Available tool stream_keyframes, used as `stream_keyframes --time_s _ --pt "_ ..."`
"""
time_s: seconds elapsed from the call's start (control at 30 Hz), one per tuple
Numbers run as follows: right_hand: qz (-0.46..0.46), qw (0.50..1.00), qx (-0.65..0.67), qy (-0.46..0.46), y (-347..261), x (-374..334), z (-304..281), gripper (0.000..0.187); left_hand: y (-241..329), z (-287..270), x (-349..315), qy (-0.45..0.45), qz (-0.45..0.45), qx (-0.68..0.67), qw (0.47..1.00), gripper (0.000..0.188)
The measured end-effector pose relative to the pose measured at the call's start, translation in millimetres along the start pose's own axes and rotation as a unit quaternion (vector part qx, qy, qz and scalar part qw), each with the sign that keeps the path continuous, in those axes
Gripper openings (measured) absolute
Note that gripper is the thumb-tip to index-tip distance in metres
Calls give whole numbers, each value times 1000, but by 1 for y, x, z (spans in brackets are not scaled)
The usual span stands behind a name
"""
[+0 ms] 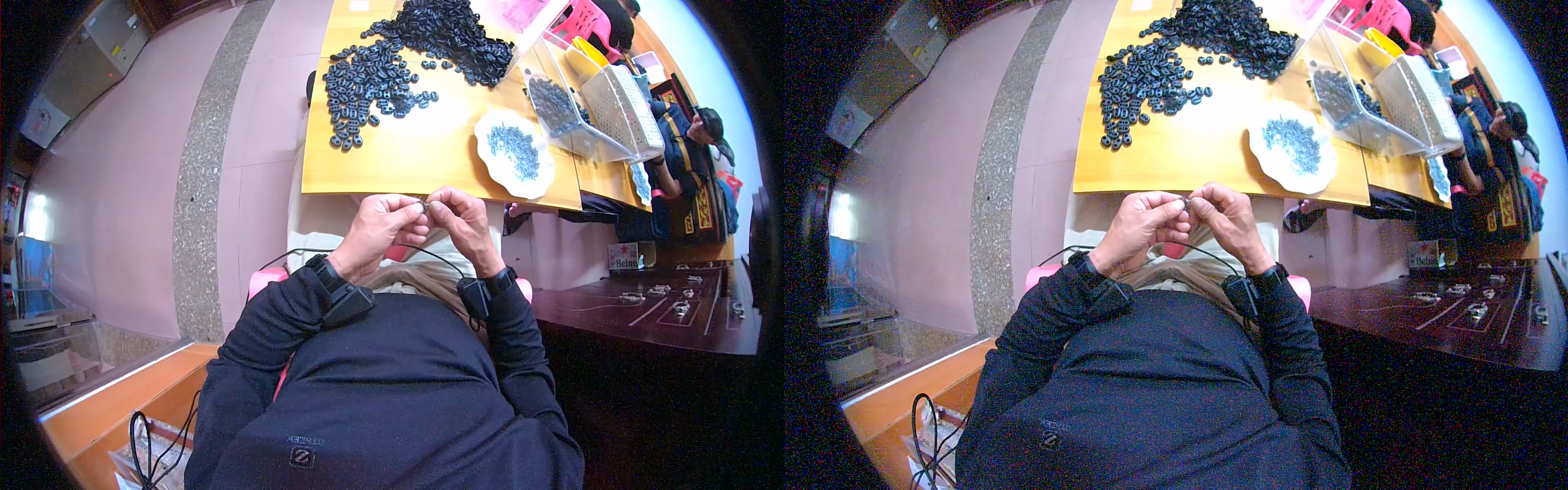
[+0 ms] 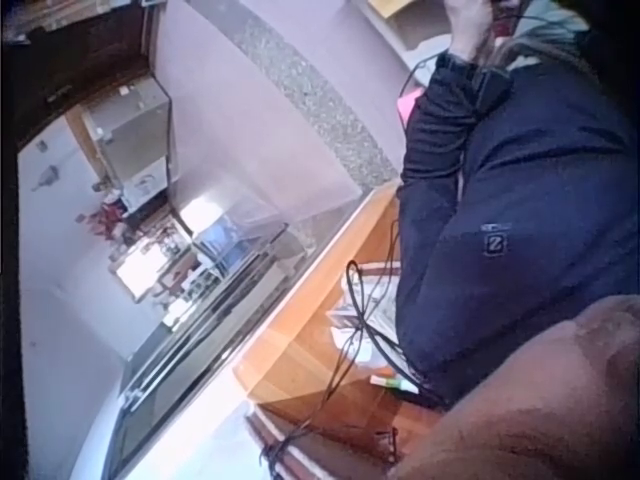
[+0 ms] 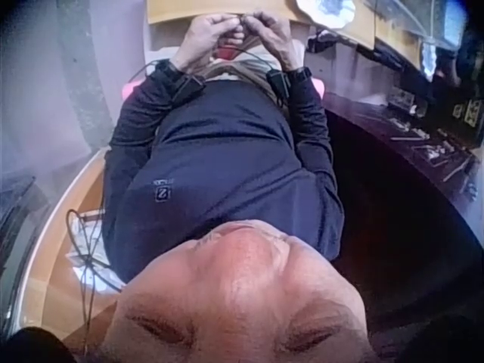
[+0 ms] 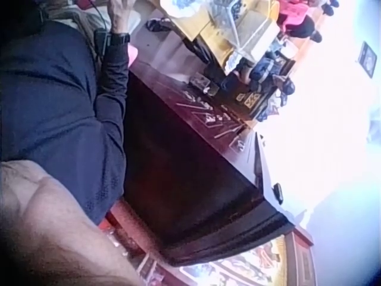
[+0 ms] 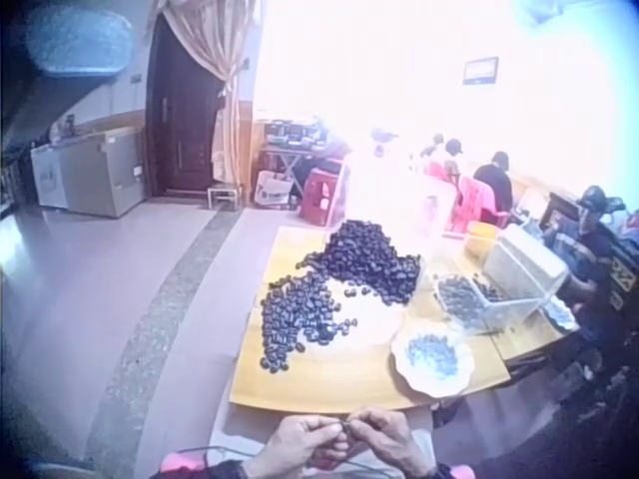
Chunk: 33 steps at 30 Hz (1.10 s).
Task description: The person picks up a plastic cord lock and a metal spring by hand, inserts the spring into the cord lock, and places the assembled unit into a white bowl.
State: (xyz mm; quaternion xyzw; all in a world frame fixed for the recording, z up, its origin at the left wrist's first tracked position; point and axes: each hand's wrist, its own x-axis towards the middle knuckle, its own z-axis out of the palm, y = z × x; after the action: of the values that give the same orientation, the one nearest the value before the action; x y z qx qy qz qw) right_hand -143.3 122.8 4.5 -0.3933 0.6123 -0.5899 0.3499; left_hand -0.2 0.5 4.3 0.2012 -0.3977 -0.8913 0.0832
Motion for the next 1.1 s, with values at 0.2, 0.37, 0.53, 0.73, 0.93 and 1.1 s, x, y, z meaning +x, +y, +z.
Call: stream_keyframes --time_s 0.2,0.37,0.53,0.73,0.93,1.1 --pt "-45 994 -103 -5 -1 1 -2 7 -1 -1 0 -4 -4 7 1000 17" --pt "-77 982 -174 -8 -9 1 -1 4 -1 -1 -1 -2 -6 19 1000 16" --pt "-76 981 -181 -1 -14 -1 1 4 -1 4 -2 9 -4 25 1000 15" --pt "-58 989 -137 -3 -6 0 -2 6 -2 7 -2 14 19 33 999 15" --pt "6 1000 12 5 -1 -1 -3 10 -4 4 0 11 19 8 1000 17" --pt "24 997 77 -3 2 -1 -6 13 -1 5 0 4 20 7 1000 17"
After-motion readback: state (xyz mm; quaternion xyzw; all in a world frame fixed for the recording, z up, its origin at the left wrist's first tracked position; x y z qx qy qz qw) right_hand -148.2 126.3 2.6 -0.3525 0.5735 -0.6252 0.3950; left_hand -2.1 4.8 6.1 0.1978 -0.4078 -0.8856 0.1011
